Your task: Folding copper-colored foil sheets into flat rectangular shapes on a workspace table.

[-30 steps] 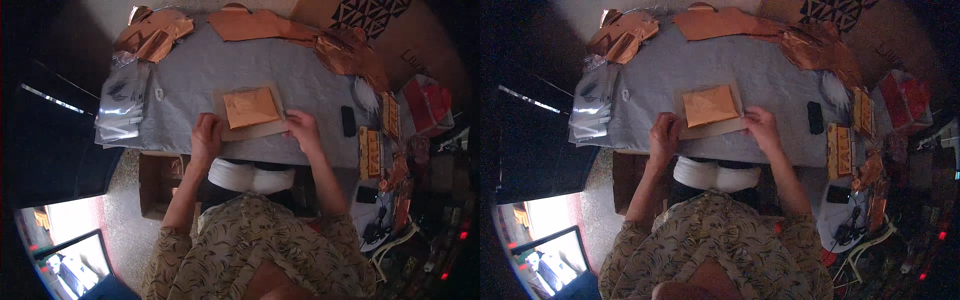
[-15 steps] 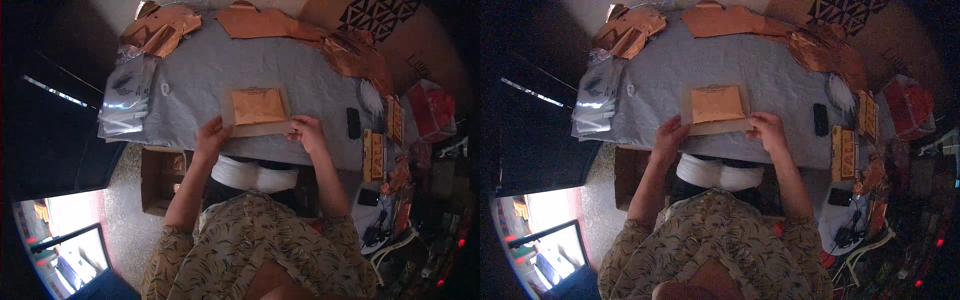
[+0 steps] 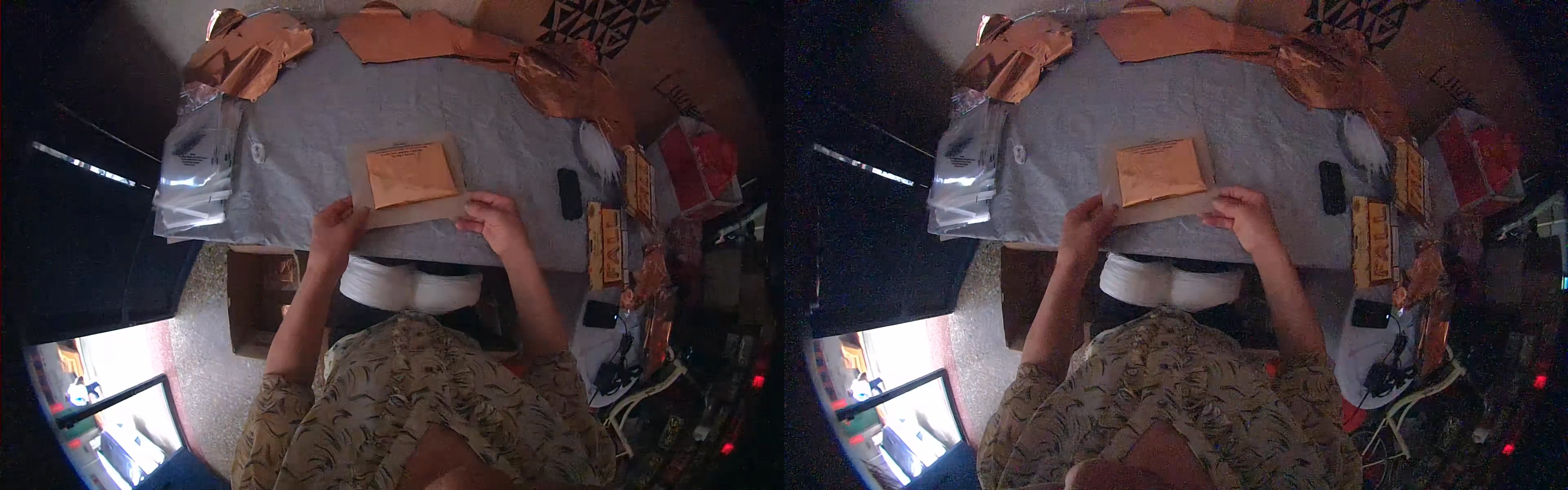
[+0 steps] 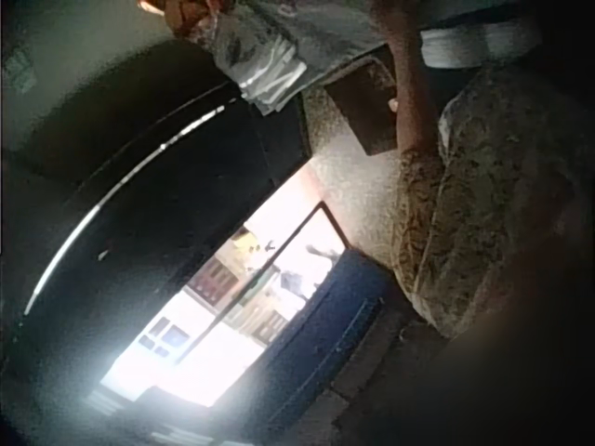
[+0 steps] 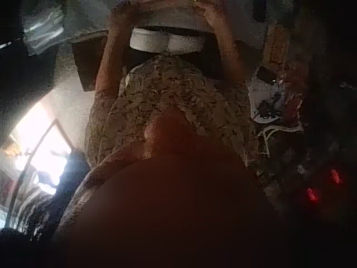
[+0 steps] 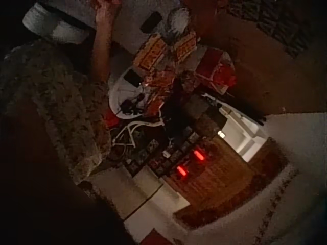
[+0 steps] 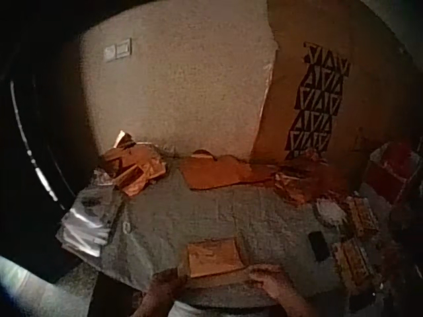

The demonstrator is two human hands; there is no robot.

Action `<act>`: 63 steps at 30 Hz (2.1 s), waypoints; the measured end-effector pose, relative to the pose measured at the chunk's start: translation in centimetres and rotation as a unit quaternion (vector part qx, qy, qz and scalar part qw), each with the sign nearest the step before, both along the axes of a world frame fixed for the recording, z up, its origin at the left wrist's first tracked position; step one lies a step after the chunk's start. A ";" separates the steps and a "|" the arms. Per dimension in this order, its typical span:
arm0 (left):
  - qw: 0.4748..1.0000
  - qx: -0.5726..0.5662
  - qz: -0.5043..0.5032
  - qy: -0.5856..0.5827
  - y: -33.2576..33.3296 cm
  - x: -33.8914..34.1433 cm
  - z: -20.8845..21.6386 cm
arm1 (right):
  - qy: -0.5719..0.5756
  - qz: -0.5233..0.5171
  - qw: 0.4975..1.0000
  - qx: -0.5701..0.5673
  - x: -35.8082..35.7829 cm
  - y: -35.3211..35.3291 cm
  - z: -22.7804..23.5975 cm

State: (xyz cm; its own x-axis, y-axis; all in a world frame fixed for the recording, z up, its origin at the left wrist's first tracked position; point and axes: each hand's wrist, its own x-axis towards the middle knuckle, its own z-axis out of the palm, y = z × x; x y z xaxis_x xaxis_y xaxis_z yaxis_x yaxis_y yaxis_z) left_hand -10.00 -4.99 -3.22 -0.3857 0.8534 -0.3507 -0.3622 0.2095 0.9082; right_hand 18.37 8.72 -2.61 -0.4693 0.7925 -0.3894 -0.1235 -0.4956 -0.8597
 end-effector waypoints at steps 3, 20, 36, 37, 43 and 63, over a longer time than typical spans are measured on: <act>1.000 -0.012 -0.005 0.001 -0.1 -0.1 0.0 | -0.010 0.001 1.000 -0.006 0.0 0.2 -0.2; 0.995 0.003 -0.022 -0.098 -0.5 0.8 2.3 | 0.048 0.022 0.998 -0.033 -0.2 0.0 0.9; 0.998 -0.002 0.001 -0.055 -0.6 0.8 0.6 | -0.001 -0.024 1.000 -0.011 -0.9 -0.5 0.4; 0.998 -0.002 0.001 -0.055 -0.6 0.7 0.4 | 0.000 -0.022 1.000 -0.009 -0.8 -0.4 0.1; 0.998 -0.013 0.026 -0.057 -0.3 0.8 0.0 | 0.014 -0.033 0.999 -0.005 -0.8 -0.3 -0.7; 0.997 0.025 -0.003 -0.077 -1.2 2.3 0.7 | 0.042 -0.054 0.997 -0.034 -3.8 -3.0 -0.7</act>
State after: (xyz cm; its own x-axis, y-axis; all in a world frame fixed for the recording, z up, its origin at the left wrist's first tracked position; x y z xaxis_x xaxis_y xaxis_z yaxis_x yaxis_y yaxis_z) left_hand -7.73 -6.15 -2.52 -0.3253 0.8731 -0.3631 -0.4977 0.1684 0.8509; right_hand 14.54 5.72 -3.30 -0.4161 0.8129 -0.4075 -0.2486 -0.5328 -0.8089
